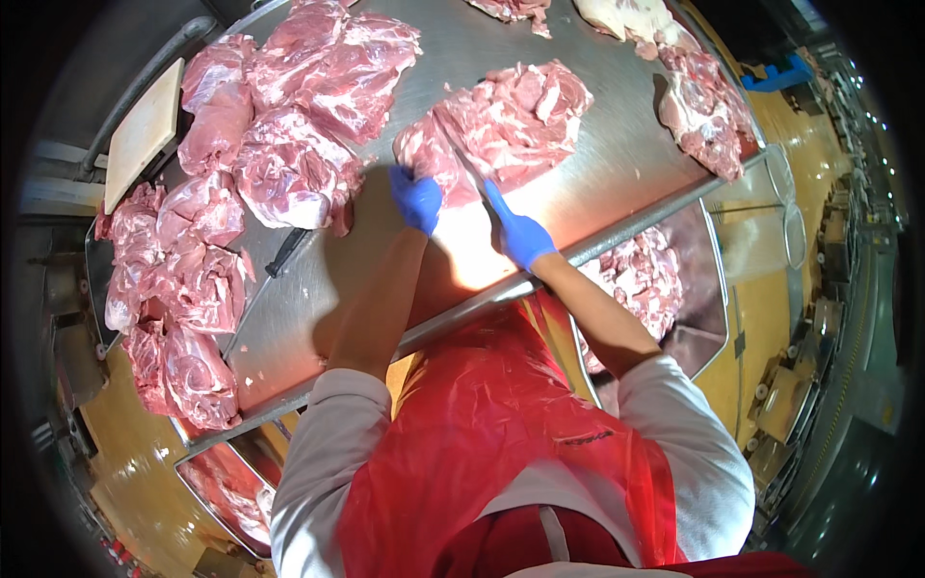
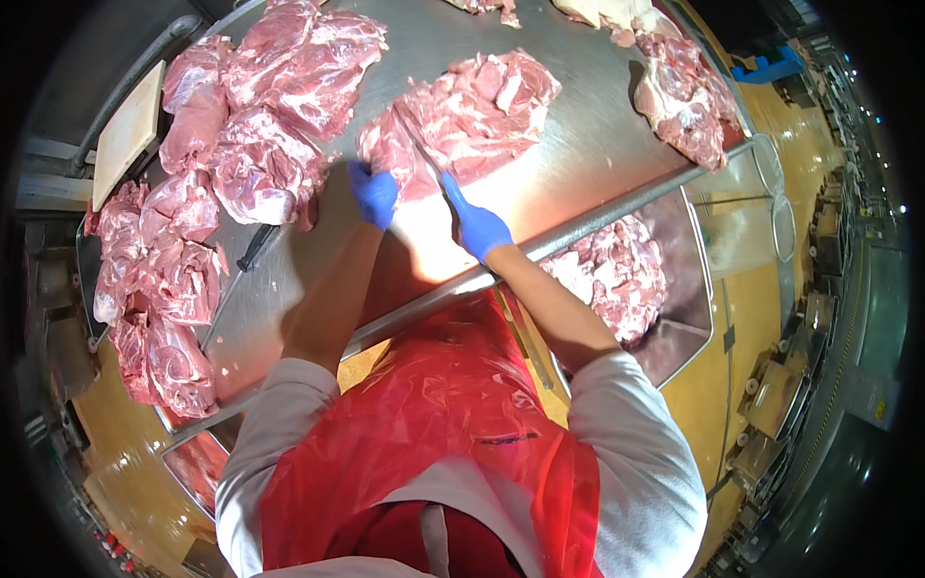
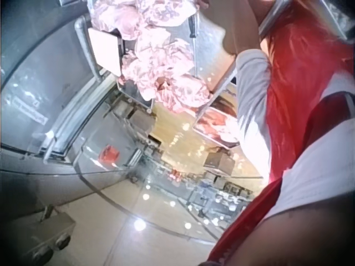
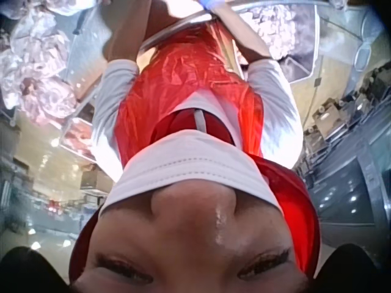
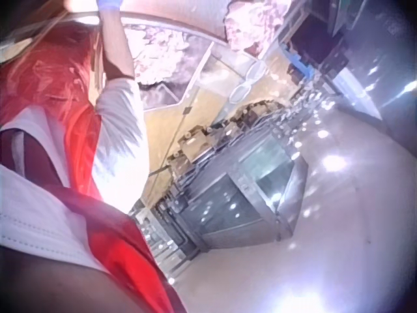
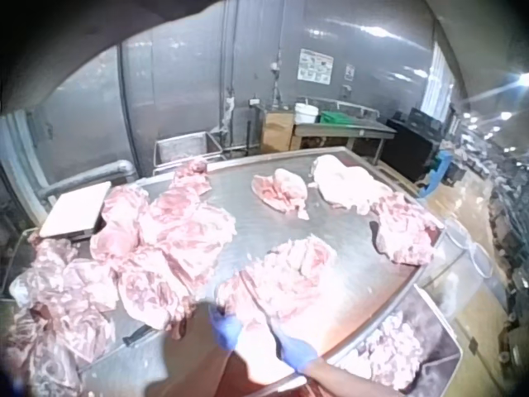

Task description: The person cuts large pieces of raw meat into smaller portions using a knife on a stainless steel table. The person wears blue gloves and a red apron, repeatedly slicing the meat and placing the cut pieces into a metal tray.

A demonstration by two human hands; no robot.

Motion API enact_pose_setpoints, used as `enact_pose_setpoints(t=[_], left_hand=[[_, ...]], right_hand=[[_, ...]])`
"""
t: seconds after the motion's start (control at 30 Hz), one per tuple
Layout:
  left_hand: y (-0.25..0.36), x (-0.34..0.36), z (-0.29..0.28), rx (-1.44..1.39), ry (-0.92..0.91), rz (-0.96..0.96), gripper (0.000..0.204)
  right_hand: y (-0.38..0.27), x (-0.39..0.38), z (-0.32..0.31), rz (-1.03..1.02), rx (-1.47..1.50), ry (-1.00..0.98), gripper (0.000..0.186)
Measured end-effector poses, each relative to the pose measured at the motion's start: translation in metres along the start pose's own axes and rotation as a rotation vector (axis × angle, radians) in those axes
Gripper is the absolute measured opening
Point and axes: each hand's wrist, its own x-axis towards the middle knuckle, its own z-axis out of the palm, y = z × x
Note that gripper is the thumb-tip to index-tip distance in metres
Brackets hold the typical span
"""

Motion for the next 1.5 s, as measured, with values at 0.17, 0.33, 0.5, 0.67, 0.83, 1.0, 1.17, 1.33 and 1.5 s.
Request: enact_pose_setpoints(t=[0.17,0.33,0.5,0.67,0.83,1.0,1.17,1.33,1.5], left_hand=[[0.040,-0.013,0.026,-0.299,0.119,-0.562,0.020],[0.111,-0.014,0.010,-0.440,0.004,-0.598,0.029],[0.178,-0.023,0.008,-0.503,-0.328,-0.606,0.016],[0.207,-0.074,0.040,-1.085,-0.569,-0.615,0.021],[0.238,-0.127,0.137,-0.209,-1.653,-0.017,0.042],[0.179,-0.020,0.137,0.362,-1.001,0.640,0.041],[0.109,0.160,0.031,0.470,-1.063,-0.452,0.042],[0.120,0.052,0.022,-0.192,-1.040,-1.027,0.061],[0.080,-0.004,-0.017,-0.338,-0.547,-0.884,0.064]], right_hand=[[0.039,-0.015,-0.025,-0.202,0.135,0.067,0.083],[0.027,-0.023,-0.013,-0.145,0.401,-0.076,0.073],[-0.053,0.108,0.033,-0.076,0.741,0.086,0.056],[-0.098,0.072,0.054,-0.052,0.940,0.111,0.038],[-0.111,0.017,0.045,0.095,1.084,0.020,0.021],[0.005,-0.035,-0.043,0.329,1.210,0.175,0.021],[0.105,-0.036,-0.051,0.338,1.488,0.339,0.033],[0.104,0.040,-0.023,0.194,1.704,0.193,0.014],[0.055,0.060,-0.046,0.302,1.630,-0.068,0.007]])
